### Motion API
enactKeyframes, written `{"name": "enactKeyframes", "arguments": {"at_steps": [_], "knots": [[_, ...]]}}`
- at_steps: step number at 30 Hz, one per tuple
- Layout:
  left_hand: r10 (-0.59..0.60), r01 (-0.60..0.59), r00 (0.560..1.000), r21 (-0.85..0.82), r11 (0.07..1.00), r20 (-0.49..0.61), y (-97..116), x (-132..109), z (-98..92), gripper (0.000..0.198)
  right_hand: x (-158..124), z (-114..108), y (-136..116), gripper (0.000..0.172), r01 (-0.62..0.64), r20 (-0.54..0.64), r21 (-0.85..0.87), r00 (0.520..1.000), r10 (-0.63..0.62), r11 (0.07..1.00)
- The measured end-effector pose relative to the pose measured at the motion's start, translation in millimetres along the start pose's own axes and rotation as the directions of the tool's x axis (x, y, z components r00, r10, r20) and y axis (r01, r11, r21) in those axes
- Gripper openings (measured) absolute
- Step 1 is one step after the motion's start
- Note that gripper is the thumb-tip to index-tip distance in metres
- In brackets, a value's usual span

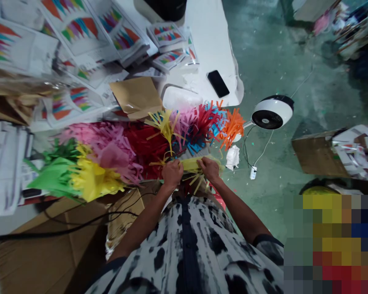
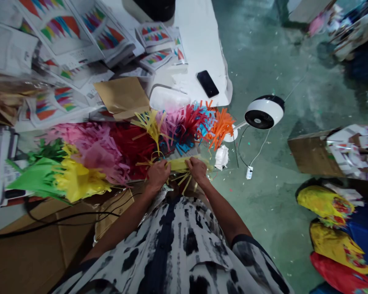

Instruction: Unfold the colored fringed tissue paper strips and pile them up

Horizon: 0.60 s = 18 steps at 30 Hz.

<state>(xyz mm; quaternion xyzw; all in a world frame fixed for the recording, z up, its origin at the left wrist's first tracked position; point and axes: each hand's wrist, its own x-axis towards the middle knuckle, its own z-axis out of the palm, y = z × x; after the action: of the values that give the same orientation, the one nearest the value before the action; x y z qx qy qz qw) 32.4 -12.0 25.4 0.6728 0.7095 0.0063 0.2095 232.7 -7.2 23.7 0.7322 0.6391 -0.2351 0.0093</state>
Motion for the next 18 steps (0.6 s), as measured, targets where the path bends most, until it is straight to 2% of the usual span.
{"name": "enactKeyframes", "arguments": {"at_steps": [4, 9, 14, 16, 18], "knots": [[0.029, -0.028, 1.000, 0.026, 0.999, -0.010, 0, -1, 3.2, 0.029, 2, 0, 0, 0.039, 0.008, 0.000, 0.000, 1.000, -0.008, 1.000], [0.073, -0.072, 0.997, 0.043, 0.997, -0.037, 1, -5, 5.3, 0.030, 7, -6, -5, 0.038, -0.019, 0.056, -0.063, 0.998, 0.023, 0.998], [0.096, -0.096, 0.994, -0.009, 0.995, -0.049, 4, -9, 2.1, 0.031, 13, -12, -9, 0.040, -0.049, 0.117, -0.114, 0.991, 0.062, 0.992], [0.162, -0.164, 0.983, -0.024, 0.986, -0.086, 5, -10, 0.4, 0.039, 15, -13, -10, 0.041, -0.048, 0.123, -0.118, 0.990, 0.063, 0.992], [0.311, -0.315, 0.947, -0.038, 0.948, -0.075, 6, -11, -0.3, 0.048, 16, -14, -10, 0.042, -0.049, 0.128, -0.116, 0.990, 0.064, 0.992]]}}
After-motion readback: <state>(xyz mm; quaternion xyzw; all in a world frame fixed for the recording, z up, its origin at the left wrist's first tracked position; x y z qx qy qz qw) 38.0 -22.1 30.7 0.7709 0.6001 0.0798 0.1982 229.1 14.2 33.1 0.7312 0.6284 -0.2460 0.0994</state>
